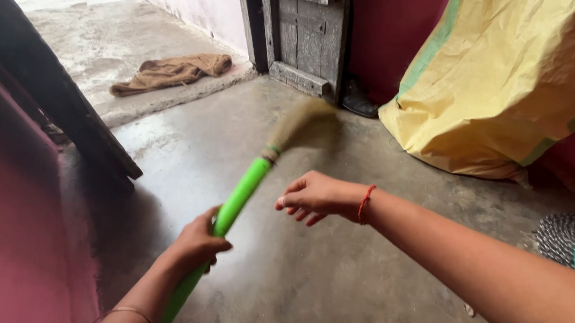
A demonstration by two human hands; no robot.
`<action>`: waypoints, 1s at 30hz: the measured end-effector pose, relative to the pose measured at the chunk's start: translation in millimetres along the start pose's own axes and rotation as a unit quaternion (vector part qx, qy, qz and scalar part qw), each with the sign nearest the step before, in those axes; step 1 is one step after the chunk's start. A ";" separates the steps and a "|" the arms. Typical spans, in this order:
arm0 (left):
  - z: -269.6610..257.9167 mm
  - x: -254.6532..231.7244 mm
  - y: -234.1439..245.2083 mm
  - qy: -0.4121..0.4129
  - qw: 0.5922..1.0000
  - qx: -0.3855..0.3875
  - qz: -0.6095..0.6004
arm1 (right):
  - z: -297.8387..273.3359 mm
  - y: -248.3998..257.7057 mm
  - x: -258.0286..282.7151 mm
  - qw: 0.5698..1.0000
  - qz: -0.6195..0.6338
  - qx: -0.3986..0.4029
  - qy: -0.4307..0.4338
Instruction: The person sweeps a concrete hallway using a grass broom with a green handle. They pick up, fold, and set aside a black textured mat before sweeping dust and debris toward an open doorway.
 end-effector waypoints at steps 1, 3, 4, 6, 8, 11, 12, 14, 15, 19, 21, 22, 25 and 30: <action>-0.3 2.7 -2.4 -0.001 1.000 -0.025 -0.007 | -4.4 -0.6 -3.3 1.000 0.003 0.004 0.000; 7.1 7.8 -2.0 0.018 0.998 -0.060 0.019 | -13.5 8.8 -10.9 1.000 -0.026 -0.003 -0.004; 13.6 7.3 -0.6 0.028 0.996 -0.077 0.032 | -16.4 15.6 -14.2 0.999 -0.041 -0.006 -0.005; 28.6 10.0 -3.4 0.071 0.991 -0.085 0.068 | -19.9 26.5 -18.8 0.996 -0.087 0.008 0.002; 31.4 21.8 -20.3 0.099 0.985 -0.073 0.120 | -26.6 41.9 -31.7 0.993 -0.114 0.004 0.001; 33.3 29.4 -34.9 0.079 0.972 -0.065 0.214 | -32.9 68.4 -43.4 0.992 -0.124 -0.024 0.000; 23.8 29.7 -42.5 0.054 0.966 -0.079 0.242 | -35.5 71.1 -49.5 0.993 -0.119 -0.025 -0.002; 14.1 24.9 -48.5 0.032 0.963 -0.070 0.257 | -36.4 76.0 -55.1 0.992 -0.118 -0.034 -0.011; 3.7 25.8 -56.3 0.040 0.968 -0.045 0.242 | -39.0 76.4 -57.2 0.991 -0.124 -0.038 -0.021; -45.8 13.3 -70.0 0.039 0.986 0.033 0.159 | -48.4 63.4 -40.8 0.993 -0.115 -0.031 -0.018; -58.1 4.9 -66.3 0.031 0.996 0.036 0.075 | -53.5 54.7 -30.5 0.990 -0.133 -0.042 -0.003; -61.2 3.2 -63.7 0.027 0.998 0.037 0.032 | -54.6 50.2 -25.7 0.989 -0.142 -0.046 0.005; -57.9 -3.3 -52.0 0.001 1.000 0.008 -0.018 | -61.5 37.8 -20.4 0.990 -0.126 -0.035 0.046; -45.6 -8.8 -47.8 0.074 0.996 -0.045 0.009 | -64.7 29.4 -48.1 0.988 -0.151 -0.026 0.006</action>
Point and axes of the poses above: each hand's wrist, its own z-axis towards the middle knuckle, its own y-axis out of the back of the hand, x = y × z, the point moved 10 cm from there along z, towards the middle knuckle, and after that the axes turned 12 degrees about z, right-handed, at the moved point
